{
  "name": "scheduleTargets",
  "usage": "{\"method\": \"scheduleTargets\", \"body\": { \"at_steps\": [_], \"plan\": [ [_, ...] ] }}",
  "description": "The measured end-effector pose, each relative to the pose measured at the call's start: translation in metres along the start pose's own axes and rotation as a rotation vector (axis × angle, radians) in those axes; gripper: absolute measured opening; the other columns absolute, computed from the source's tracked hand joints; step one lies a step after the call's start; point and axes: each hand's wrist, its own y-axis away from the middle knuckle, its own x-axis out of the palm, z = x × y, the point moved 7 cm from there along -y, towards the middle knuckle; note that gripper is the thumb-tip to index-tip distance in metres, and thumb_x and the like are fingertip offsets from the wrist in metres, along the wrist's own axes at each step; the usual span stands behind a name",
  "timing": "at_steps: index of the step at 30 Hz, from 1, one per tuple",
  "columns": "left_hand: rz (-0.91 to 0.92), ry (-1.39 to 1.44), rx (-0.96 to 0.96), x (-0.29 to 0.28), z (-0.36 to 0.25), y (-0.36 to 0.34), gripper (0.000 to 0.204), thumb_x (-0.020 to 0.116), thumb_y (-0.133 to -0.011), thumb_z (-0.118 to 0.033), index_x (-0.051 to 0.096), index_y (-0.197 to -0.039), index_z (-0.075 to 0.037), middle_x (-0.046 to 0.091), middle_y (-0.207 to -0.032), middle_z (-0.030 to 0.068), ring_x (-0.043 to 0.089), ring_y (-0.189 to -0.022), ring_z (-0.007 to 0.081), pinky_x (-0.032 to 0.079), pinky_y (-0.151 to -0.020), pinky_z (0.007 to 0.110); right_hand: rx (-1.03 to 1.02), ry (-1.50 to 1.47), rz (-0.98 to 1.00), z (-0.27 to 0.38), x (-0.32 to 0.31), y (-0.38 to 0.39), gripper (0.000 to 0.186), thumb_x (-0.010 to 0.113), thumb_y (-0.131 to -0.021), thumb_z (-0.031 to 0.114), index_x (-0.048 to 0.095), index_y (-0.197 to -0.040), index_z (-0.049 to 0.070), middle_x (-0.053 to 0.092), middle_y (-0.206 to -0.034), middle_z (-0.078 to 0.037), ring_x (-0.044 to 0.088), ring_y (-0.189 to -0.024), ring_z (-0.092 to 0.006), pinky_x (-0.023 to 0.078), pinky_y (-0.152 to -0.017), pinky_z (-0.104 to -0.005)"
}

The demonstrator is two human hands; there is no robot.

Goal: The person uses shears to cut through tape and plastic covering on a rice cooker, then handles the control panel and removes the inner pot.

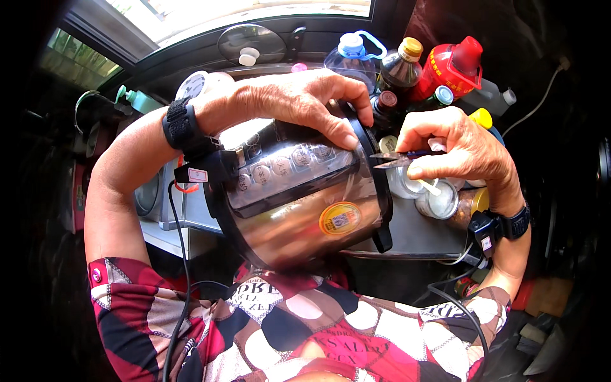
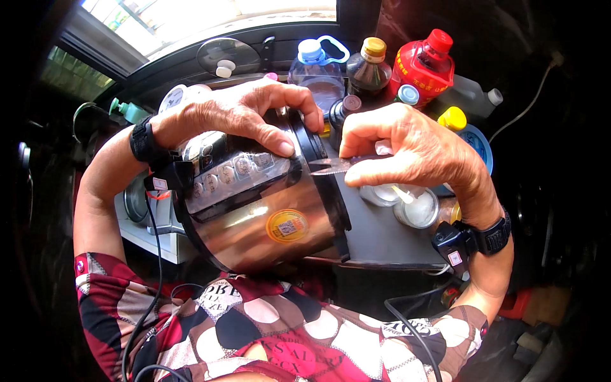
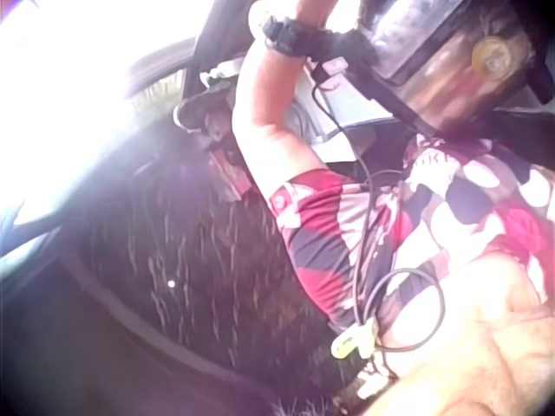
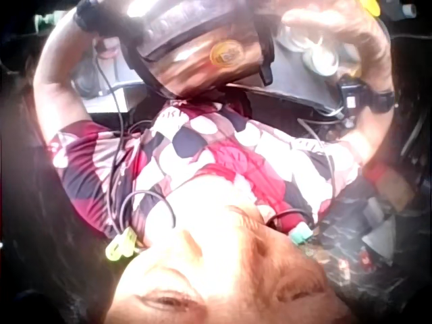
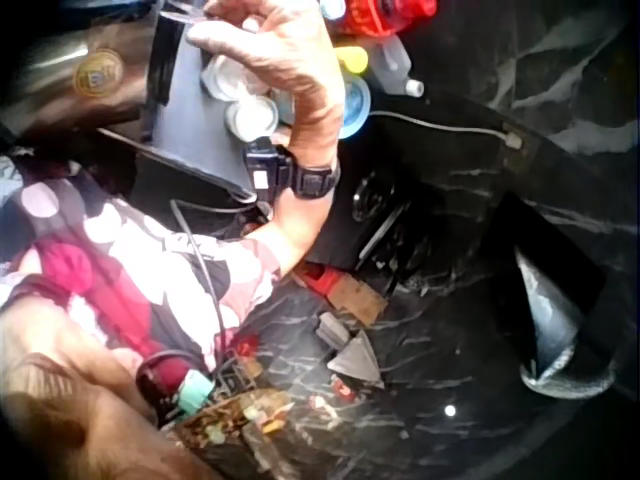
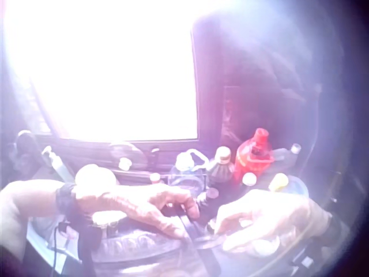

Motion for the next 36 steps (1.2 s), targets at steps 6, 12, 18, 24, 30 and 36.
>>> {"method": "scheduleTargets", "body": {
  "at_steps": [6, 12, 18, 24, 30, 36],
  "plan": [
    [-0.008, 0.079, -0.033, -0.005, 0.005, 0.002, 0.059, 0.083, -0.073, -0.042, 0.062, -0.113, -0.002, 0.062, -0.108, 0.0096, 0.060, -0.101, 0.0184, 0.046, -0.094, 0.032, -0.080, 0.032, 0.083, 0.000, -0.001, -0.014, 0.033, 0.079, -0.074, 0.027, 0.065, -0.085, 0.000, 0.059, -0.075, -0.006, 0.056, -0.070, -0.0144, 0.046, -0.066, -0.0290],
    [0.012, 0.027, 0.002, -0.006, 0.003, 0.003, 0.057, 0.082, -0.075, -0.039, 0.061, -0.115, -0.003, 0.061, -0.111, 0.0090, 0.057, -0.105, 0.0185, 0.044, -0.095, 0.033, -0.095, 0.041, 0.145, 0.006, 0.009, -0.019, 0.033, 0.083, -0.070, 0.021, 0.065, -0.088, 0.000, 0.063, -0.079, -0.007, 0.061, -0.071, -0.0168, 0.048, -0.064, -0.0282],
    [0.005, 0.032, -0.002, -0.007, -0.001, 0.004, 0.059, 0.081, -0.075, -0.042, 0.061, -0.115, -0.004, 0.062, -0.111, 0.0103, 0.059, -0.104, 0.0196, 0.046, -0.093, 0.033, -0.095, -0.017, 0.163, 0.007, 0.011, -0.025, 0.034, 0.083, -0.070, 0.022, 0.065, -0.088, 0.000, 0.063, -0.077, -0.007, 0.060, -0.069, -0.0164, 0.046, -0.062, -0.0275],
    [0.000, 0.029, -0.020, -0.007, -0.005, 0.007, 0.062, 0.081, -0.074, -0.044, 0.060, -0.116, -0.003, 0.065, -0.105, 0.0109, 0.065, -0.093, 0.0178, 0.054, -0.082, 0.029, -0.048, 0.028, 0.207, 0.010, 0.011, -0.028, 0.033, 0.084, -0.070, 0.022, 0.066, -0.087, 0.000, 0.063, -0.076, -0.006, 0.058, -0.068, -0.0142, 0.045, -0.061, -0.0261],
    [-0.001, 0.011, -0.007, -0.006, -0.007, 0.009, 0.065, 0.081, -0.072, -0.047, 0.060, -0.116, -0.004, 0.065, -0.102, 0.0115, 0.067, -0.090, 0.0185, 0.055, -0.079, 0.028, -0.006, 0.011, 0.236, 0.010, 0.014, -0.033, 0.036, 0.086, -0.067, 0.021, 0.066, -0.087, -0.001, 0.064, -0.076, -0.005, 0.058, -0.067, -0.0119, 0.045, -0.061, -0.0252],
    [-0.005, 0.006, 0.012, -0.004, -0.007, 0.010, 0.067, 0.081, -0.071, -0.049, 0.060, -0.116, -0.005, 0.066, -0.099, 0.0118, 0.068, -0.086, 0.0196, 0.056, -0.075, 0.028, 0.019, -0.008, 0.259, 0.008, 0.018, -0.036, 0.037, 0.087, -0.066, 0.022, 0.067, -0.087, -0.001, 0.063, -0.075, -0.004, 0.057, -0.068, -0.0106, 0.044, -0.062, -0.0243]
  ]
}}
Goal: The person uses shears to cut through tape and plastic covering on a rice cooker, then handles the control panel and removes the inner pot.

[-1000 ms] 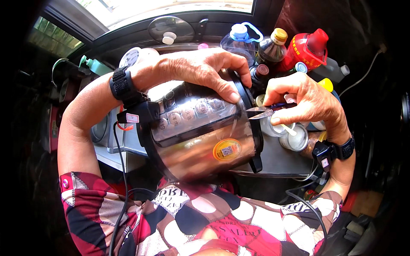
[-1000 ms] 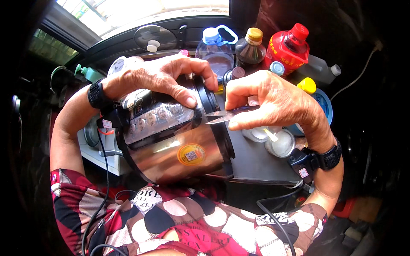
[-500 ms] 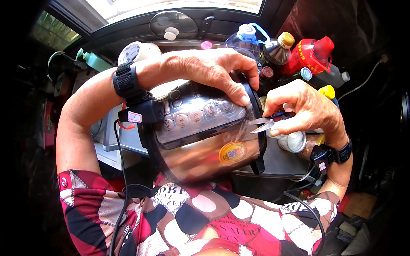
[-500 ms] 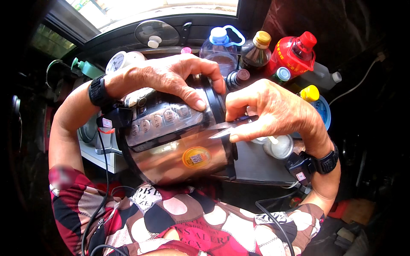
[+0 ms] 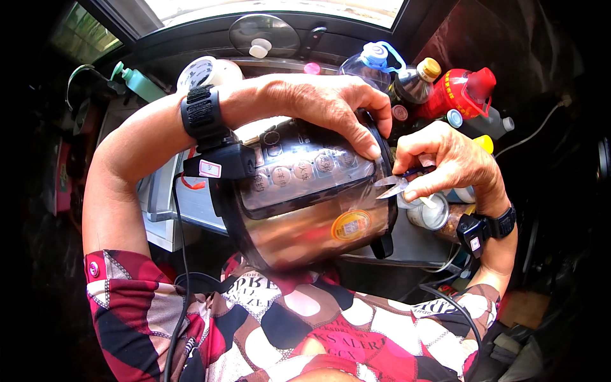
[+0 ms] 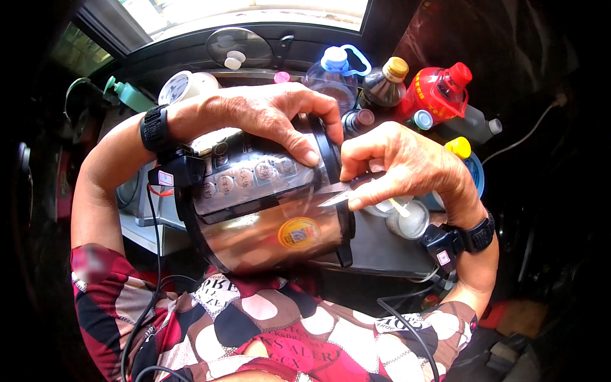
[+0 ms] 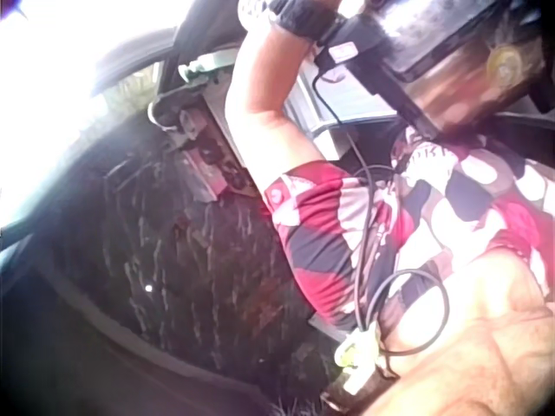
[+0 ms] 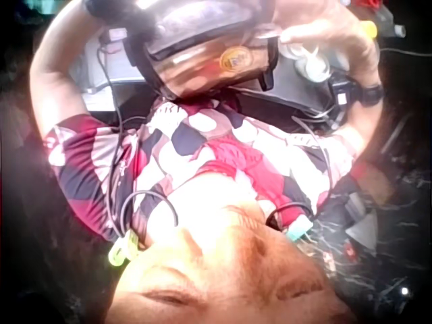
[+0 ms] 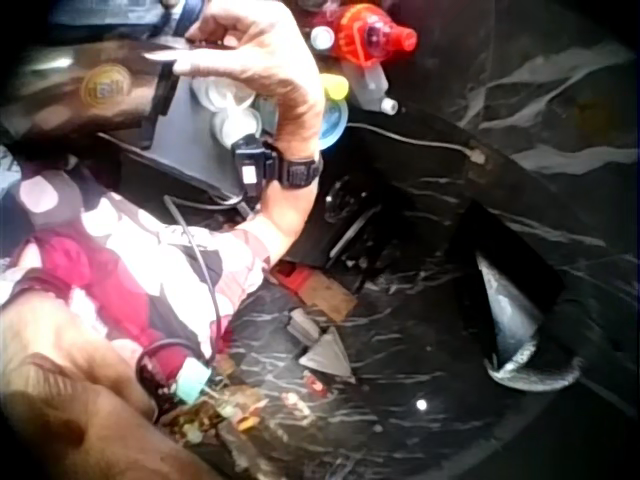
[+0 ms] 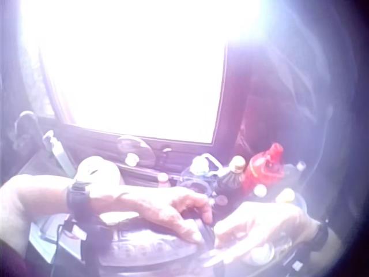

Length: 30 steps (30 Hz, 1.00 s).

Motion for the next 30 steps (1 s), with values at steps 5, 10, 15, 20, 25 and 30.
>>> {"method": "scheduleTargets", "body": {
  "at_steps": [5, 10, 15, 20, 25, 30],
  "plan": [
    [0.017, 0.027, 0.002, 0.001, 0.001, 0.001, 0.066, 0.082, -0.071, -0.049, 0.060, -0.116, -0.005, 0.066, -0.100, 0.0117, 0.068, -0.086, 0.0198, 0.056, -0.074, 0.029, -0.008, -0.039, 0.001, -0.001, 0.001, -0.001, 0.037, 0.086, -0.068, 0.025, 0.066, -0.084, 0.000, 0.060, -0.073, -0.002, 0.053, -0.066, -0.0092, 0.043, -0.060, -0.0246],
    [0.001, -0.007, 0.010, 0.000, 0.002, 0.001, 0.065, 0.081, -0.072, -0.049, 0.060, -0.116, -0.005, 0.066, -0.099, 0.0122, 0.068, -0.085, 0.0197, 0.056, -0.074, 0.029, 0.060, -0.138, 0.016, -0.005, 0.002, -0.001, 0.039, 0.088, -0.065, 0.023, 0.066, -0.085, -0.002, 0.061, -0.075, -0.003, 0.054, -0.069, -0.0093, 0.043, -0.061, -0.0246],
    [0.003, -0.031, 0.014, -0.001, -0.001, 0.001, 0.065, 0.081, -0.072, -0.048, 0.059, -0.116, -0.005, 0.066, -0.097, 0.0117, 0.068, -0.085, 0.0190, 0.056, -0.074, 0.029, 0.060, -0.185, 0.014, -0.009, 0.003, -0.002, 0.038, 0.088, -0.066, 0.022, 0.066, -0.084, -0.003, 0.060, -0.075, -0.002, 0.054, -0.069, -0.0090, 0.043, -0.062, -0.0242],
    [0.001, 0.025, -0.022, 0.000, -0.002, 0.003, 0.066, 0.081, -0.072, -0.047, 0.059, -0.116, -0.004, 0.066, -0.097, 0.0112, 0.068, -0.085, 0.0180, 0.056, -0.073, 0.028, 0.061, -0.186, 0.026, -0.005, 0.002, -0.003, 0.038, 0.087, -0.067, 0.023, 0.066, -0.084, -0.003, 0.059, -0.073, -0.002, 0.053, -0.067, -0.0089, 0.042, -0.060, -0.0242],
    [-0.009, 0.009, 0.040, -0.001, 0.002, 0.000, 0.064, 0.082, -0.073, -0.046, 0.059, -0.116, -0.004, 0.066, -0.097, 0.0098, 0.067, -0.085, 0.0165, 0.055, -0.074, 0.027, 0.041, -0.122, 0.028, 0.000, 0.001, -0.003, 0.037, 0.087, -0.068, 0.024, 0.066, -0.084, -0.002, 0.059, -0.070, -0.001, 0.053, -0.065, -0.0082, 0.041, -0.058, -0.0240],
    [-0.002, 0.020, 0.043, -0.003, 0.004, 0.000, 0.064, 0.082, -0.073, -0.045, 0.060, -0.116, -0.003, 0.066, -0.098, 0.0094, 0.067, -0.085, 0.0164, 0.055, -0.075, 0.027, 0.008, -0.129, 0.024, -0.002, 0.001, -0.004, 0.035, 0.086, -0.069, 0.023, 0.066, -0.084, -0.002, 0.059, -0.071, -0.001, 0.051, -0.064, -0.0072, 0.040, -0.057, -0.0234]
  ]
}}
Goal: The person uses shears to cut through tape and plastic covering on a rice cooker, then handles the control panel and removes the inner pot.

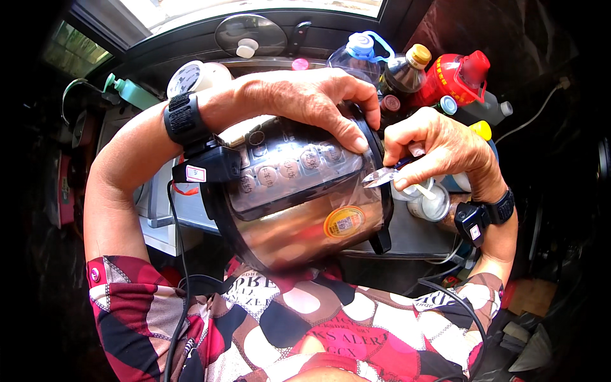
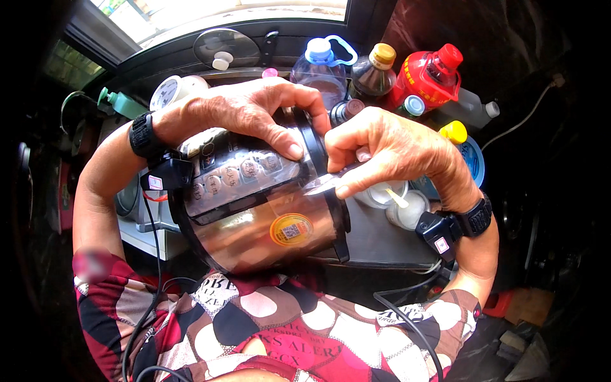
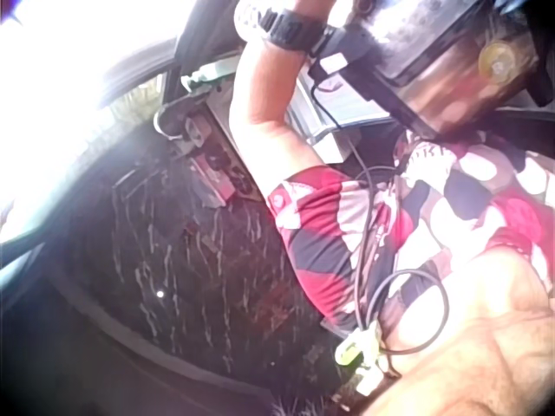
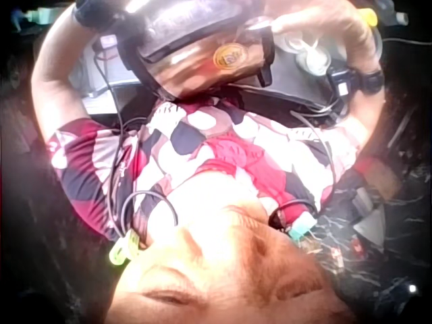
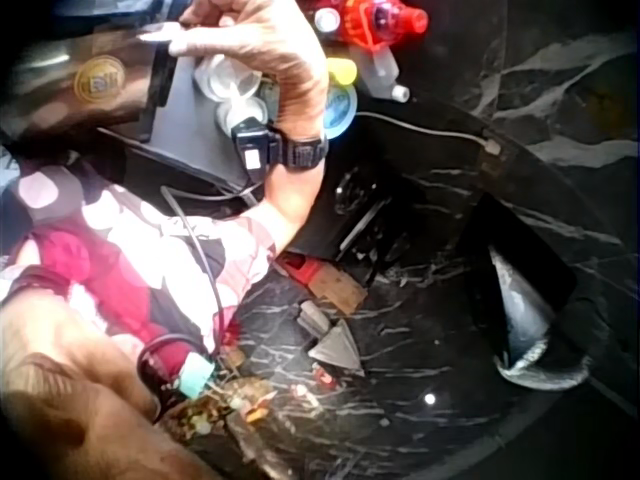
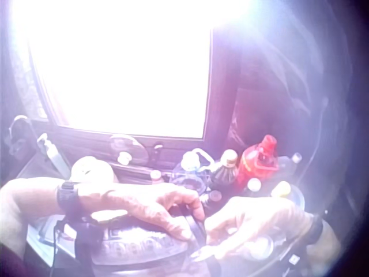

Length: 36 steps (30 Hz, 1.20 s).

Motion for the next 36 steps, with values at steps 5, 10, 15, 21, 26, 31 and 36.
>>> {"method": "scheduleTargets", "body": {
  "at_steps": [5, 10, 15, 21, 26, 31, 36],
  "plan": [
    [-0.010, 0.029, 0.003, 0.001, 0.000, 0.002, 0.065, 0.082, -0.072, -0.044, 0.060, -0.116, -0.003, 0.066, -0.097, 0.0096, 0.067, -0.084, 0.0165, 0.056, -0.075, 0.027, -0.016, -0.012, -0.001, 0.000, 0.001, -0.001, 0.034, 0.085, -0.071, 0.022, 0.066, -0.084, -0.002, 0.058, -0.071, 0.000, 0.050, -0.063, -0.0068, 0.040, -0.057, -0.0231],
    [0.009, 0.027, -0.029, 0.002, -0.004, 0.001, 0.064, 0.082, -0.072, -0.044, 0.059, -0.116, -0.003, 0.067, -0.097, 0.0110, 0.068, -0.083, 0.0165, 0.056, -0.074, 0.026, 0.008, -0.012, 0.002, 0.003, 0.000, -0.001, 0.033, 0.083, -0.076, 0.028, 0.066, -0.081, 0.000, 0.057, -0.069, -0.001, 0.053, -0.065, -0.0073, 0.043, -0.059, -0.0243],
    [-0.011, 0.044, -0.080, 0.002, -0.008, 0.004, 0.060, 0.082, -0.073, -0.043, 0.062, -0.113, -0.002, 0.065, -0.101, 0.0102, 0.063, -0.091, 0.0183, 0.051, -0.081, 0.030, 0.028, -0.018, 0.011, -0.002, 0.000, 0.001, 0.034, 0.084, -0.072, 0.024, 0.065, -0.085, -0.001, 0.059, -0.073, -0.001, 0.053, -0.067, -0.0077, 0.043, -0.061, -0.0240],
    [0.017, 0.010, -0.055, 0.001, -0.001, -0.004, 0.066, 0.082, -0.071, -0.048, 0.059, -0.116, -0.005, 0.066, -0.100, 0.0131, 0.068, -0.089, 0.0199, 0.055, -0.079, 0.029, 0.104, 0.054, -0.269, -0.002, -0.012, 0.040, 0.033, 0.084, -0.066, 0.019, 0.062, -0.083, 0.003, 0.058, -0.078, 0.000, 0.054, -0.073, -0.0092, 0.045, -0.065, -0.0255],
    [0.036, -0.070, -0.066, 0.003, -0.002, -0.010, 0.070, 0.081, -0.069, -0.051, 0.058, -0.116, -0.005, 0.064, -0.104, 0.0142, 0.066, -0.094, 0.0228, 0.054, -0.083, 0.033, 0.248, -0.224, -0.747, -0.019, 0.004, 0.064, 0.034, 0.085, -0.068, 0.015, 0.061, -0.089, 0.005, 0.057, -0.080, 0.002, 0.053, -0.074, -0.0062, 0.044, -0.067, -0.0223],
    [0.067, -0.184, -0.110, 0.004, -0.003, -0.017, 0.071, 0.078, -0.067, -0.050, 0.057, -0.117, -0.004, 0.061, -0.107, 0.0160, 0.063, -0.097, 0.0245, 0.052, -0.085, 0.036, 0.256, -0.130, -0.803, -0.027, 0.029, 0.042, 0.045, 0.083, -0.070, 0.034, 0.060, -0.090, 0.002, 0.058, -0.080, -0.002, 0.053, -0.077, -0.0096, 0.046, -0.070, -0.0258],
    [0.044, -0.194, -0.130, 0.006, -0.010, -0.017, 0.069, 0.077, -0.068, -0.049, 0.057, -0.117, -0.004, 0.063, -0.104, 0.0155, 0.063, -0.095, 0.0240, 0.051, -0.083, 0.036, 0.222, -0.153, -0.843, -0.041, 0.042, 0.045, 0.062, 0.086, -0.063, 0.043, 0.059, -0.099, 0.001, 0.063, -0.085, -0.009, 0.060, -0.083, -0.0141, 0.050, -0.076, -0.0298]
  ]
}}
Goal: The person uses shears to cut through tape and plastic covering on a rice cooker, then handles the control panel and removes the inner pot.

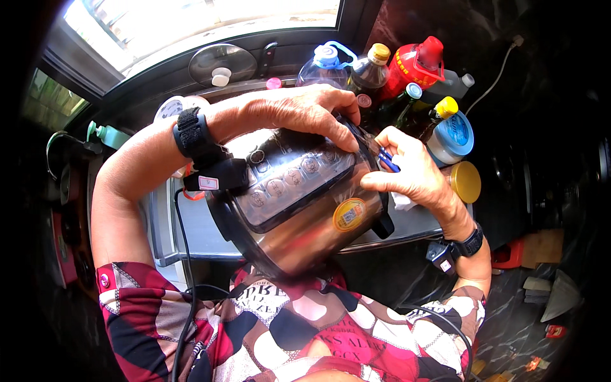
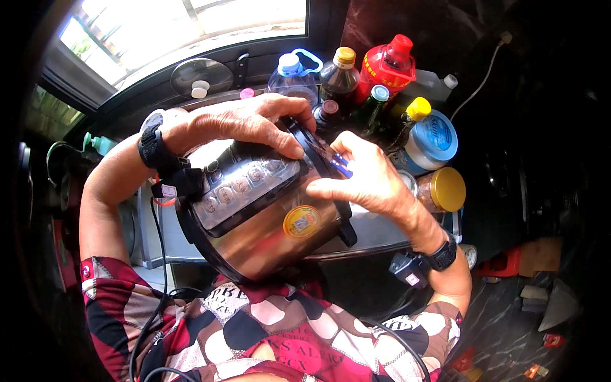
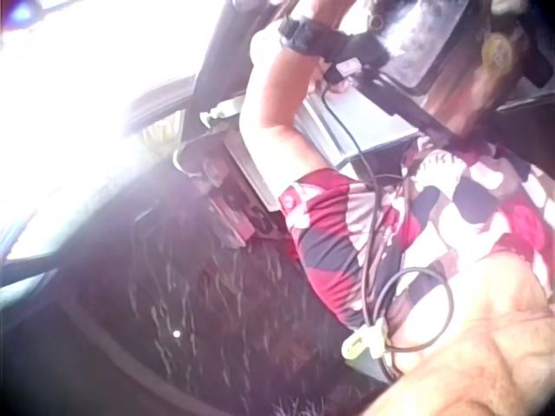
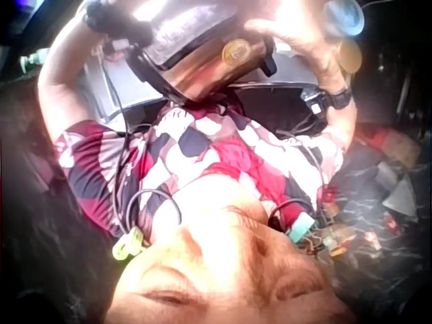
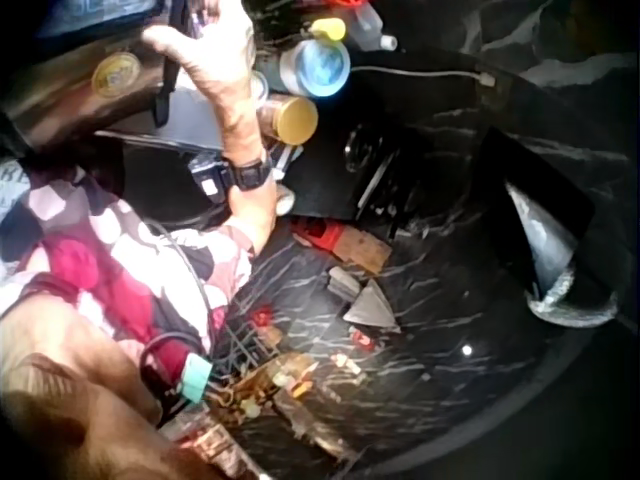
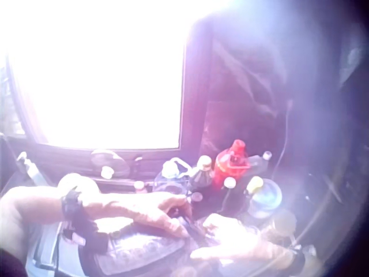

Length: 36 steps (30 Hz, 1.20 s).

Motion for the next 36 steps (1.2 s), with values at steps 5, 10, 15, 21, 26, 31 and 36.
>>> {"method": "scheduleTargets", "body": {
  "at_steps": [5, 10, 15, 21, 26, 31, 36],
  "plan": [
    [-0.007, 0.000, 0.005, 0.002, -0.001, -0.004, 0.068, 0.077, -0.069, -0.049, 0.058, -0.117, -0.005, 0.063, -0.104, 0.0153, 0.064, -0.094, 0.0239, 0.051, -0.082, 0.036, 0.033, 0.078, -0.029, 0.002, 0.002, 0.007, 0.063, 0.087, -0.064, 0.042, 0.056, -0.099, 0.000, 0.063, -0.087, -0.009, 0.060, -0.083, -0.0146, 0.050, -0.076, -0.0301],
    [-0.035, 0.052, 0.005, 0.003, -0.005, 0.002, 0.069, 0.075, -0.069, -0.044, 0.059, -0.116, 0.004, 0.063, -0.108, 0.0208, 0.062, -0.101, 0.0282, 0.049, -0.087, 0.036, 0.017, -0.069, -0.031, 0.000, 0.005, 0.009, 0.057, 0.085, -0.067, 0.037, 0.056, -0.098, 0.000, 0.063, -0.085, -0.008, 0.059, -0.082, -0.0130, 0.050, -0.074, -0.0285],
    [-0.029, 0.011, 0.026, 0.004, 0.001, -0.001, 0.070, 0.075, -0.069, -0.054, 0.058, -0.118, -0.005, 0.061, -0.108, 0.0160, 0.063, -0.099, 0.0249, 0.051, -0.085, 0.037, 0.019, -0.059, -0.058, 0.002, 0.003, 0.011, 0.045, 0.081, -0.070, 0.027, 0.057, -0.096, 0.000, 0.062, -0.085, -0.006, 0.058, -0.082, -0.0108, 0.049, -0.073, -0.0266],
    [-0.044, -0.021, 0.016, 0.003, 0.003, 0.001, 0.069, 0.075, -0.069, -0.052, 0.059, -0.117, -0.006, 0.061, -0.108, 0.0156, 0.061, -0.099, 0.0251, 0.050, -0.086, 0.038, 0.026, -0.048, -0.114, 0.000, 0.000, 0.014, 0.036, 0.076, -0.074, 0.023, 0.060, -0.096, 0.000, 0.063, -0.082, -0.005, 0.057, -0.076, -0.0104, 0.048, -0.068, -0.0263],
    [-0.044, -0.028, 0.010, 0.005, 0.002, 0.001, 0.068, 0.077, -0.067, -0.048, 0.059, -0.116, -0.006, 0.061, -0.107, 0.0147, 0.060, -0.101, 0.0245, 0.048, -0.087, 0.038, 0.090, -0.098, -0.037, 0.009, 0.001, 0.010, 0.043, 0.077, -0.076, 0.032, 0.062, -0.097, -0.002, 0.063, -0.083, -0.005, 0.057, -0.077, -0.0106, 0.048, -0.069, -0.0260],
    [-0.054, 0.024, -0.046, 0.005, 0.004, 0.001, 0.064, 0.078, -0.064, -0.042, 0.060, -0.113, -0.005, 0.061, -0.105, 0.0137, 0.059, -0.100, 0.0238, 0.047, -0.086, 0.037, 0.047, -0.029, 0.005, 0.008, 0.008, 0.000, 0.051, 0.084, -0.070, 0.038, 0.063, -0.097, 0.000, 0.064, -0.085, -0.006, 0.059, -0.081, -0.0129, 0.049, -0.075, -0.0289],
    [-0.060, 0.034, -0.054, 0.004, 0.001, 0.003, 0.062, 0.078, -0.064, -0.041, 0.060, -0.112, -0.005, 0.061, -0.104, 0.0135, 0.060, -0.099, 0.0234, 0.047, -0.086, 0.037, 0.077, -0.022, 0.041, 0.013, 0.004, -0.002, 0.050, 0.084, -0.068, 0.036, 0.063, -0.095, 0.000, 0.063, -0.082, -0.005, 0.058, -0.079, -0.0121, 0.048, -0.073, -0.0280]
  ]
}}
